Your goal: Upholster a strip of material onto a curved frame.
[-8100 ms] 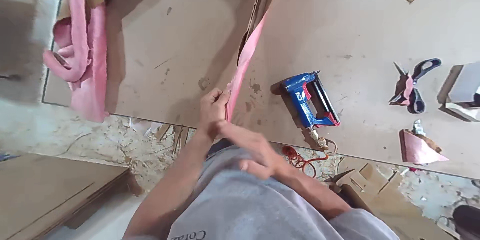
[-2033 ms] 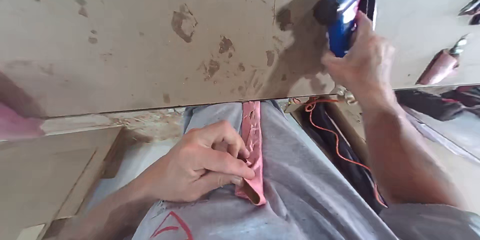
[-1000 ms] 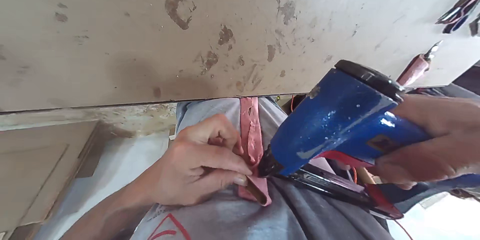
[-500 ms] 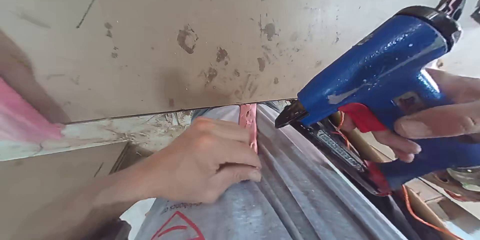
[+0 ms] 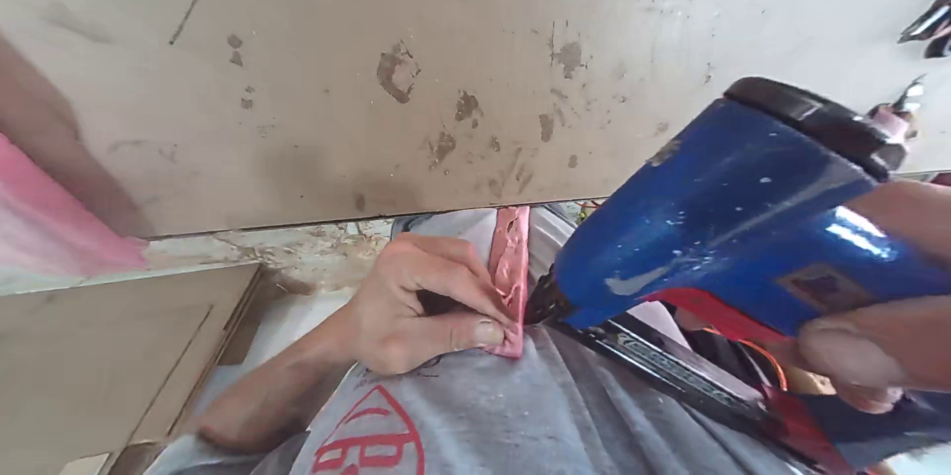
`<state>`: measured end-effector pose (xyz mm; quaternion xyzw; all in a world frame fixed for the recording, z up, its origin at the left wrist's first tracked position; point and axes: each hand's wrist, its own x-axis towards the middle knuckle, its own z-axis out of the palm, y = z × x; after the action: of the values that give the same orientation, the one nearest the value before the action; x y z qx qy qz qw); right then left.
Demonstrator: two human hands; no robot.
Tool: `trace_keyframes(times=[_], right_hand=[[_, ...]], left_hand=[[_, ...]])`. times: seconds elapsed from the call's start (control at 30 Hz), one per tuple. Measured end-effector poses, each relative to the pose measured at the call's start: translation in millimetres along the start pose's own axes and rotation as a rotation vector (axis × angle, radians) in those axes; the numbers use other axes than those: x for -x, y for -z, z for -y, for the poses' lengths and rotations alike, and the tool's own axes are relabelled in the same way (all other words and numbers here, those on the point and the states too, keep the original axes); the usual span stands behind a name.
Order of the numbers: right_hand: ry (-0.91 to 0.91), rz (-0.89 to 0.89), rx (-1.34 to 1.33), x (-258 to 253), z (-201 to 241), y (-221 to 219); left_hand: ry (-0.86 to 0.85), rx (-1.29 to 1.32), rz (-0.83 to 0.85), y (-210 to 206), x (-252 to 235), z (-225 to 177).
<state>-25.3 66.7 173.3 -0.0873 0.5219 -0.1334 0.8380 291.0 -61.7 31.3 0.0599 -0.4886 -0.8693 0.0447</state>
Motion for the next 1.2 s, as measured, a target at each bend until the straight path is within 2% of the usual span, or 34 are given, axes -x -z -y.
trace_keyframes(times=[0.17, 0.27, 0.4, 0.57, 0.77, 0.9, 0.97, 1.03, 1.1, 1.13, 1.2], right_hand=[[-0.128, -0.008, 0.062, -8, 24, -10], [-0.088, -0.025, -0.025, -4, 15, -16], [-0.023, -0.009, -0.110, 5, 0, -19], [-0.070, -0.065, -0.038, 3, 15, -29], [-0.308, -0.080, -0.096, 1, 38, -38], [-0.284, -0.061, -0.073, 7, 35, -36], [-0.157, -0.140, -0.045, 20, 22, -27], [0.005, -0.188, -0.142, 42, -6, -7], [0.035, -0.313, -0.179, 53, -10, 1], [0.025, -0.489, -0.080, 49, -11, -2], [0.022, -0.736, 0.353, 37, -30, 14]], left_hand=[[-0.043, 0.038, -0.008, 1, 3, 4], [-0.048, 0.028, -0.019, 1, 4, 5], [0.040, 0.071, -0.012, -2, 1, 0], [0.145, 0.145, 0.012, -1, 0, -7], [0.201, 0.128, -0.002, -1, 2, -5], [0.149, 0.071, 0.038, 1, 5, 0], [0.111, 0.028, 0.044, 0, 7, 0], [0.070, -0.026, 0.056, -3, 9, 0], [0.047, -0.078, 0.052, -6, 12, 1], [0.054, -0.108, 0.050, -7, 14, 1], [0.093, -0.179, 0.113, -9, 15, -1]])
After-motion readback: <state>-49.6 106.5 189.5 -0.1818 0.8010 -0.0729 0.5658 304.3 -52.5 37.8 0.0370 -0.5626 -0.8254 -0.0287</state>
